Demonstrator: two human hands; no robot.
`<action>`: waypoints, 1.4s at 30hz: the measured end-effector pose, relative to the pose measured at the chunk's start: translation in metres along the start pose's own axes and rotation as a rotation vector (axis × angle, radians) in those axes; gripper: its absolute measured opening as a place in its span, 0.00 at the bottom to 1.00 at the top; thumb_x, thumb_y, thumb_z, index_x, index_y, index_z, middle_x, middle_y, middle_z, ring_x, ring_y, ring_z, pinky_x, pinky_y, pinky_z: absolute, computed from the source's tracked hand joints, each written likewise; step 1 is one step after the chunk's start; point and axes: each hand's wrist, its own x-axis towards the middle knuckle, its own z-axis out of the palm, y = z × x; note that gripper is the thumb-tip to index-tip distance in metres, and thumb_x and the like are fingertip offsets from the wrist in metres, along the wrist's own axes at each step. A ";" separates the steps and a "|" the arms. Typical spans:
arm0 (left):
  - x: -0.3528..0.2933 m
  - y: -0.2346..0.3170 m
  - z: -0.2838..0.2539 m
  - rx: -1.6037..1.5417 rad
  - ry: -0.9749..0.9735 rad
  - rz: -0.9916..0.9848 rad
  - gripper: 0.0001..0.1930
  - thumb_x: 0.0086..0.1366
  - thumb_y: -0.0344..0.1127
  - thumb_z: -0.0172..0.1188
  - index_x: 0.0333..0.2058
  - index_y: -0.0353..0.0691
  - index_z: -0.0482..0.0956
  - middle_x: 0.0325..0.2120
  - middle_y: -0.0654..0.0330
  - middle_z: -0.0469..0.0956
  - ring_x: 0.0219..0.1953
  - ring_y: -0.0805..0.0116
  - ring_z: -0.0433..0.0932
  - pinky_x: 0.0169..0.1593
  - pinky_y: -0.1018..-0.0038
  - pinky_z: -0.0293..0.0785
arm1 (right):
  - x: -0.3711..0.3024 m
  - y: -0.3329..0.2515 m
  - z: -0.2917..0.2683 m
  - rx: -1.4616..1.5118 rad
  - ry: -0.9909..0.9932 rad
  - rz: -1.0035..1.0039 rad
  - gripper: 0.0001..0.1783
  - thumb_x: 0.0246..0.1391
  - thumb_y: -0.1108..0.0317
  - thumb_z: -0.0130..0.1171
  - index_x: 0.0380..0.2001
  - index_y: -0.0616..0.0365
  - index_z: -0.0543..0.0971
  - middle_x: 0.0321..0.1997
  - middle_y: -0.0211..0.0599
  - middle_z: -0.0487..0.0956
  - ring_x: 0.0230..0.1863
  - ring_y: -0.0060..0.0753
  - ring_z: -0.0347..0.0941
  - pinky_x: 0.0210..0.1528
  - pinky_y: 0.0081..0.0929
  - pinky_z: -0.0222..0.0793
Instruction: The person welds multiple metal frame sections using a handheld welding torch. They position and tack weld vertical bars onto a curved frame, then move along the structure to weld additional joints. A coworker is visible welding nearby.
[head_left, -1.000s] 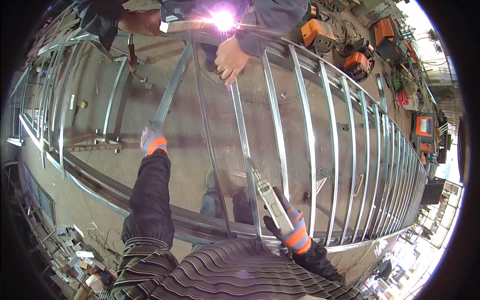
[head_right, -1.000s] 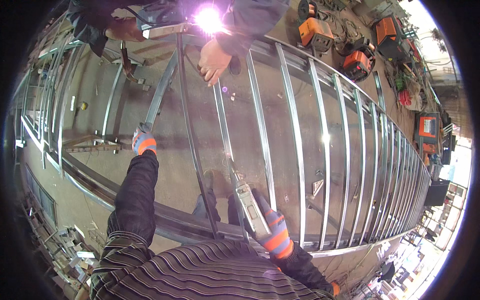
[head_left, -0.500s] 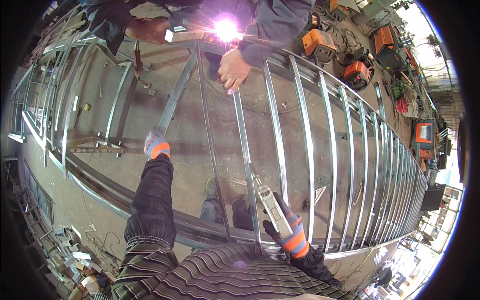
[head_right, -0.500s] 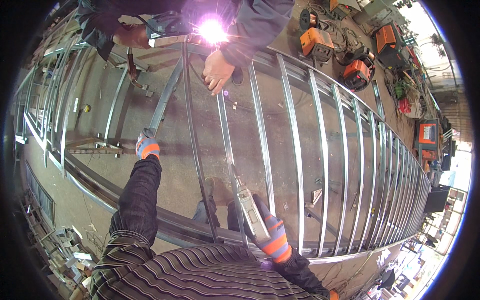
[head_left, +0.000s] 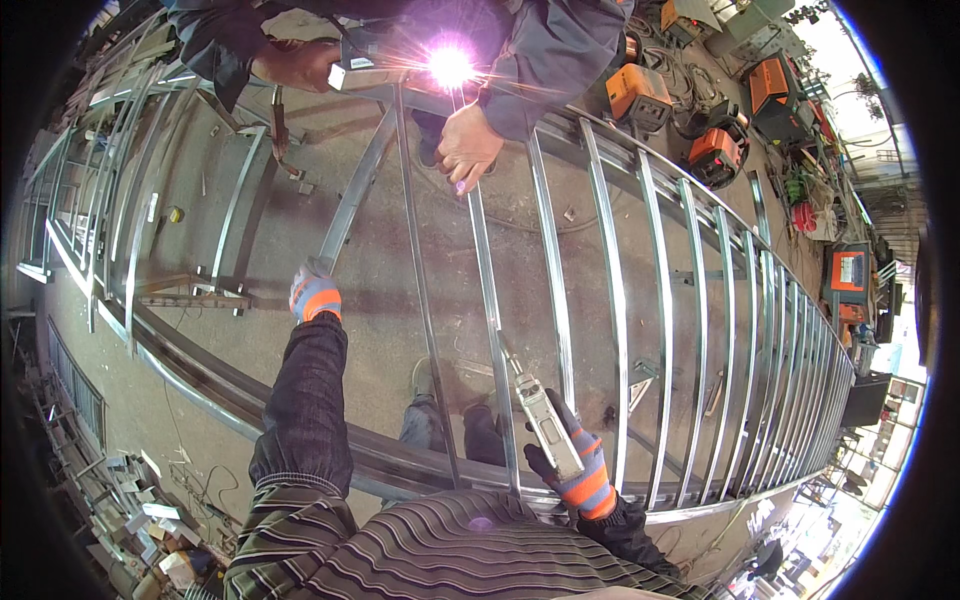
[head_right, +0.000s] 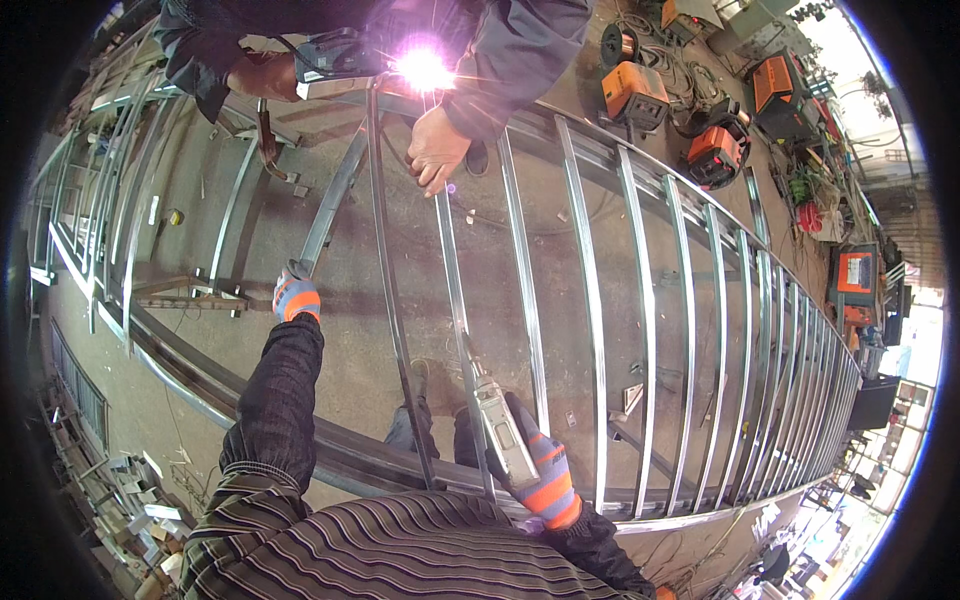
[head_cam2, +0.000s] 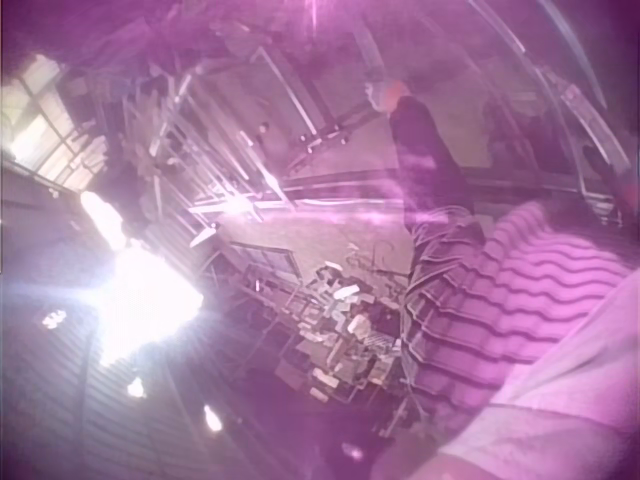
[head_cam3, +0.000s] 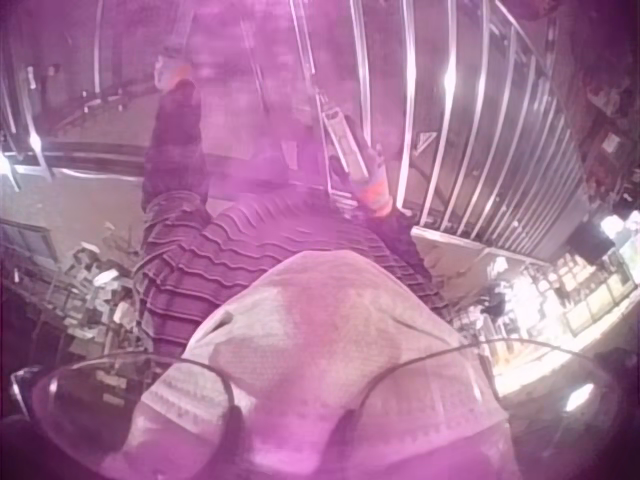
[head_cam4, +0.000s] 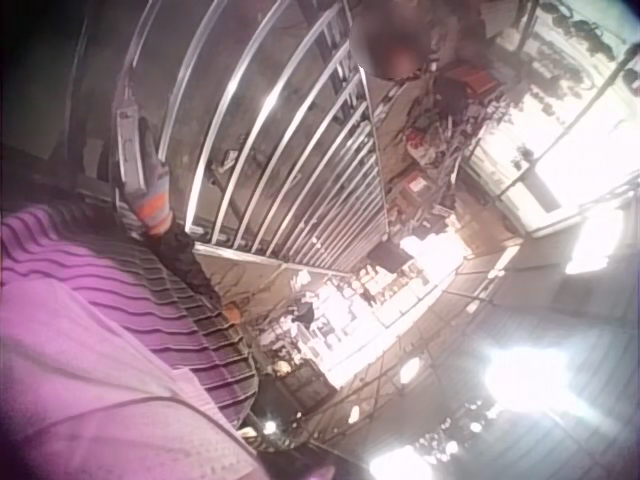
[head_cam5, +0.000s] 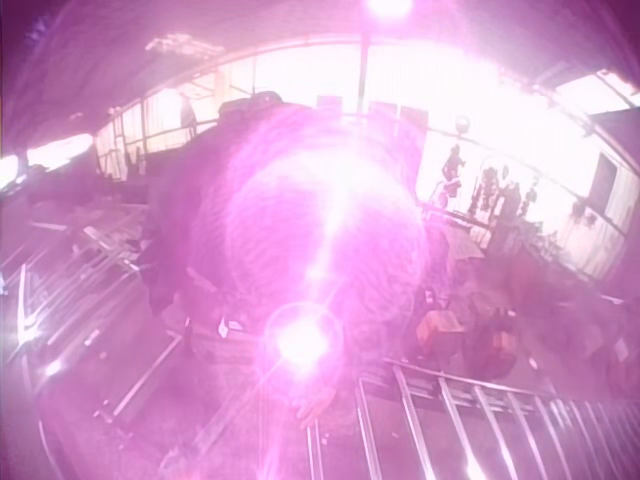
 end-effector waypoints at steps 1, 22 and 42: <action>0.000 0.000 -0.001 0.000 -0.006 0.000 0.25 0.75 0.55 0.43 0.42 0.41 0.83 0.39 0.47 0.85 0.44 0.44 0.83 0.47 0.52 0.78 | 0.000 0.000 0.000 0.021 0.005 0.008 0.46 0.52 0.72 0.68 0.73 0.61 0.60 0.54 0.45 0.83 0.52 0.37 0.83 0.53 0.31 0.77; 0.000 -0.002 0.002 -0.015 -0.001 -0.005 0.25 0.75 0.55 0.43 0.42 0.41 0.82 0.38 0.47 0.85 0.43 0.44 0.83 0.47 0.52 0.78 | -0.002 -0.004 0.002 0.072 0.003 0.000 0.45 0.54 0.72 0.68 0.73 0.61 0.60 0.58 0.44 0.81 0.54 0.32 0.81 0.55 0.28 0.75; 0.000 -0.001 0.003 -0.020 0.009 0.001 0.25 0.76 0.55 0.43 0.40 0.41 0.82 0.38 0.48 0.85 0.43 0.45 0.83 0.47 0.52 0.78 | 0.000 0.000 0.000 -0.004 -0.021 -0.030 0.46 0.55 0.64 0.68 0.72 0.62 0.59 0.56 0.53 0.80 0.49 0.56 0.82 0.47 0.37 0.79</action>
